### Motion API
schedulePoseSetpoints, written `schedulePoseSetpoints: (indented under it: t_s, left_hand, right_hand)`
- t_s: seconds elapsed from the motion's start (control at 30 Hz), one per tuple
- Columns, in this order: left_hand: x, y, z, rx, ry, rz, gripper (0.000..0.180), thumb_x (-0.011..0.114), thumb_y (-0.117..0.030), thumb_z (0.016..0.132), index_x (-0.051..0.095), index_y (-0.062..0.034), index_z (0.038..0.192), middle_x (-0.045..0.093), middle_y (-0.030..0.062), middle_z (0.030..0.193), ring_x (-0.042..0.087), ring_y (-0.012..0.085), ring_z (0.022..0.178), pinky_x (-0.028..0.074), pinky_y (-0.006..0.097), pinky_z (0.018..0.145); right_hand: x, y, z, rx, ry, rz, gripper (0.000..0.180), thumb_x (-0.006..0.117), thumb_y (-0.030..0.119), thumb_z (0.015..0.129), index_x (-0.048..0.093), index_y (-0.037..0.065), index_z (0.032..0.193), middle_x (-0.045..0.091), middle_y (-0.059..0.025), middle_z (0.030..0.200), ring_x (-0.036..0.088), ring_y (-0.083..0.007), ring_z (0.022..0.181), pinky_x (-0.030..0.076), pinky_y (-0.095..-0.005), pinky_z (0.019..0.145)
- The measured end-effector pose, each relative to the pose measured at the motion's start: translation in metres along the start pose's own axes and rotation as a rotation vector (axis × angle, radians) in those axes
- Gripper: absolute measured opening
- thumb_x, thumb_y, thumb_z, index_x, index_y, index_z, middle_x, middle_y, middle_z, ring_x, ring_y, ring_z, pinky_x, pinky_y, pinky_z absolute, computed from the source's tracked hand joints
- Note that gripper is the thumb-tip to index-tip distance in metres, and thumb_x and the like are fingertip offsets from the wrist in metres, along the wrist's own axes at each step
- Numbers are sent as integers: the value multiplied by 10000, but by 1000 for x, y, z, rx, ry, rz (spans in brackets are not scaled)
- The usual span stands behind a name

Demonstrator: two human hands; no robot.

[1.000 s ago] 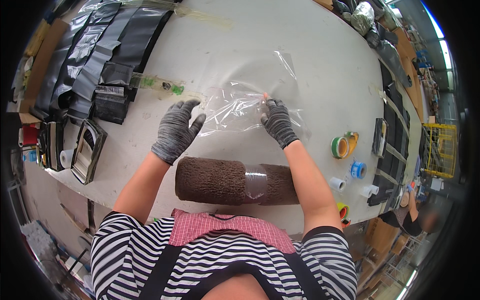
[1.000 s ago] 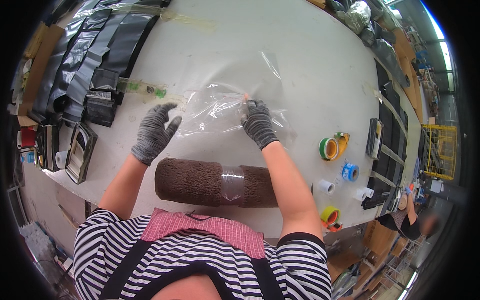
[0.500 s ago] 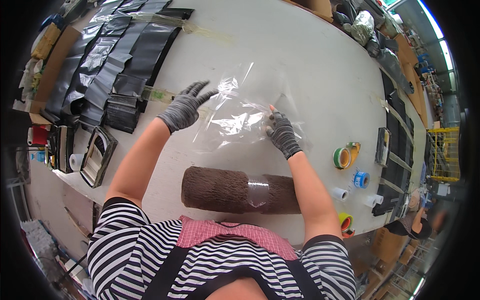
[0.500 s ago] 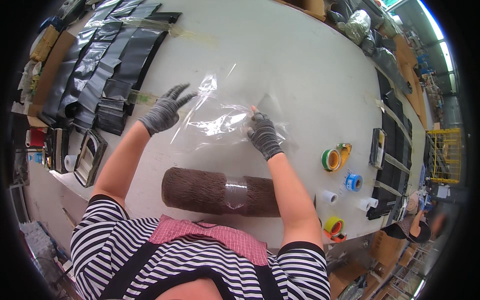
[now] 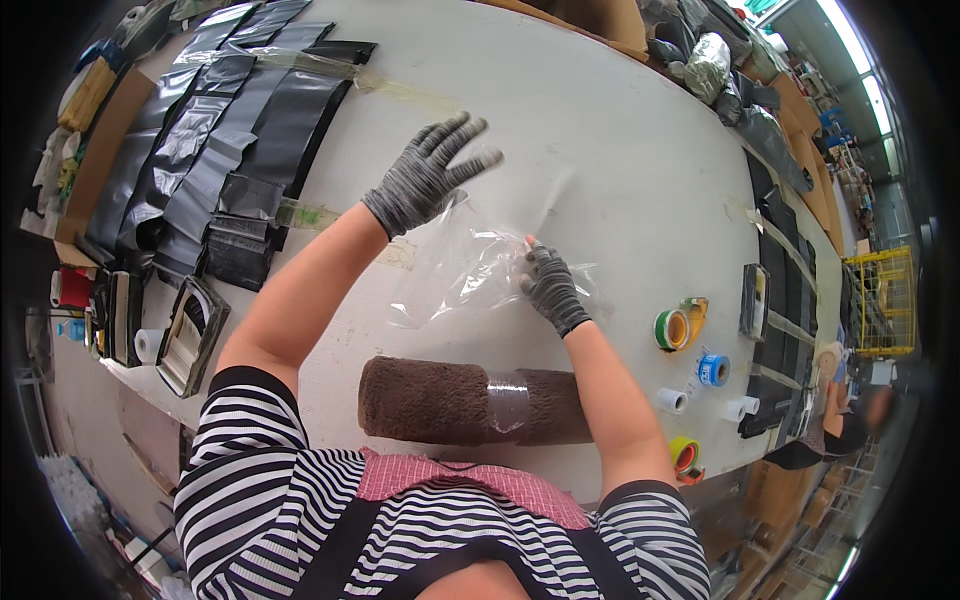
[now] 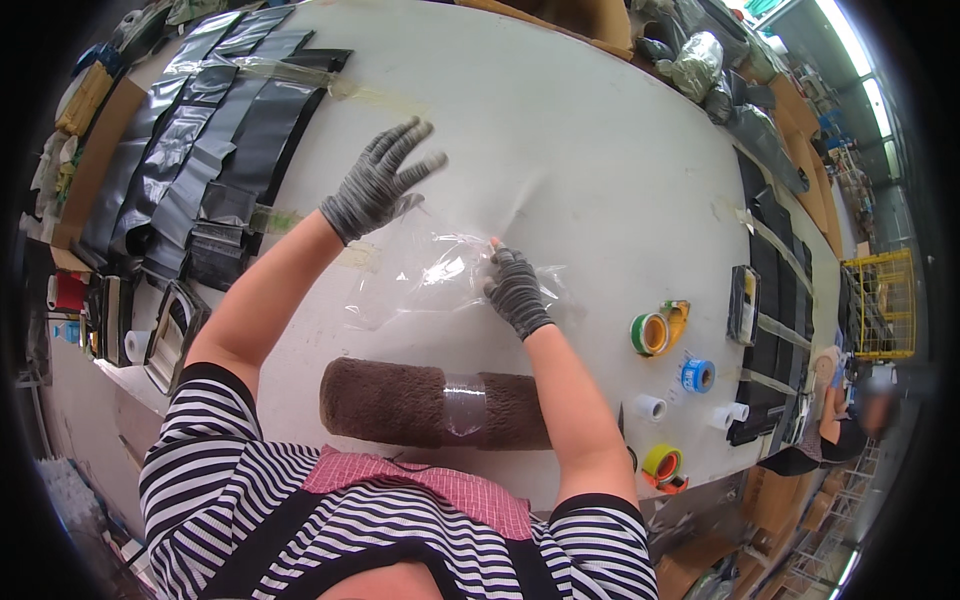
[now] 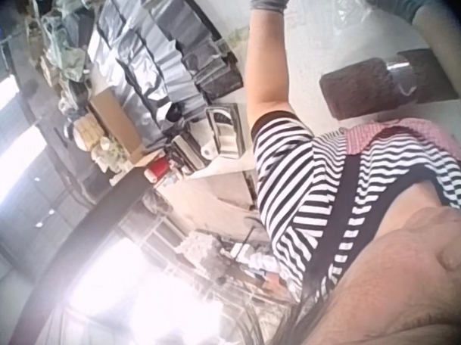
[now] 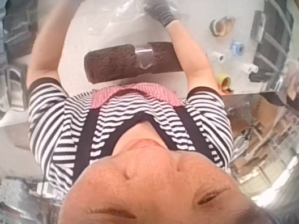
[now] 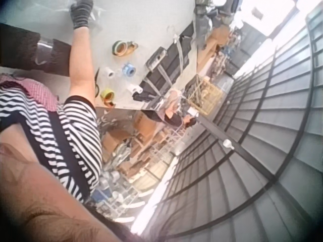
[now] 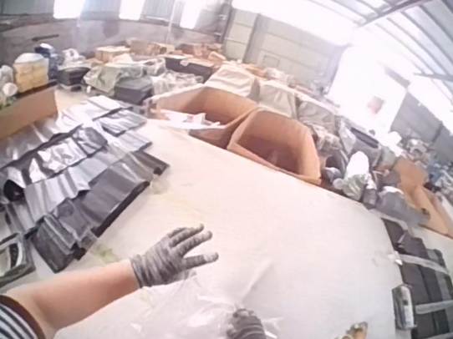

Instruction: The person rolls several gray pads with brown trim into a cylindrical bundle, secures it with clear tape from a dispenser, and wraps the bundle in a clear plastic sheet followed by a black plastic sheet.

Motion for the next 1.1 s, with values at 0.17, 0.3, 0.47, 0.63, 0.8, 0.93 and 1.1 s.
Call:
schedulePoseSetpoints:
  t_s: [0.17,0.3,0.47,0.63,0.8,0.93,1.1]
  left_hand:
    - [13,2,5,221,212,-29,223,669,-182,808,647,-164,1029,569,56,1330,418,274,1381,306,509,1153]
    - [29,16,-13,66,284,-39,81,667,-142,807,647,-150,885,650,17,1007,570,222,1167,339,489,1130]
    - [25,36,-36,-658,48,-536,126,598,-85,895,694,-159,931,656,44,777,628,229,722,524,347,799]
    - [73,97,-139,-1861,-227,-1508,166,732,-181,806,675,-53,897,514,63,612,512,198,496,498,342,500]
    - [38,12,-107,-1939,-263,-1664,254,685,-264,903,662,-52,1041,542,71,651,554,220,535,569,408,582]
    - [29,-11,-124,-1865,-290,-1627,287,682,-268,907,659,-46,1087,567,73,694,585,233,574,583,427,614]
    - [25,-35,-130,-1801,-360,-1820,253,699,-216,886,680,-47,1074,554,71,756,593,229,659,598,380,608]
  right_hand:
    - [0,2,2,31,21,44,737,680,62,747,432,116,1438,591,-165,1155,574,-350,1042,475,-442,951]
    - [-2,0,2,37,0,36,649,701,87,780,483,80,1391,613,-133,1122,597,-305,1023,492,-406,922]
    - [-73,-13,-17,119,-395,762,448,608,21,920,512,9,1357,603,-37,1154,575,-115,1006,487,-264,904]
    - [-136,-88,-93,375,-851,1070,520,676,263,909,498,82,1363,593,-90,1231,572,-203,1100,500,-379,916]
    - [-71,-29,-80,638,-203,1186,860,687,546,865,327,59,1476,421,-171,1444,517,-254,1215,533,-424,829]
    - [-48,44,-38,795,-137,1726,1063,680,703,774,232,83,1511,318,-171,1502,449,-300,1291,457,-551,923]
    - [-30,-13,-17,723,-461,1495,1047,678,770,709,314,154,1474,468,-124,1446,443,-313,1334,352,-563,1041]
Point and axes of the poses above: each hand's wrist, its own z-axis towards the middle knuckle, its own x-axis out of the palm, y = z × x, the point moved 6 cm from there along z, towards the middle knuckle
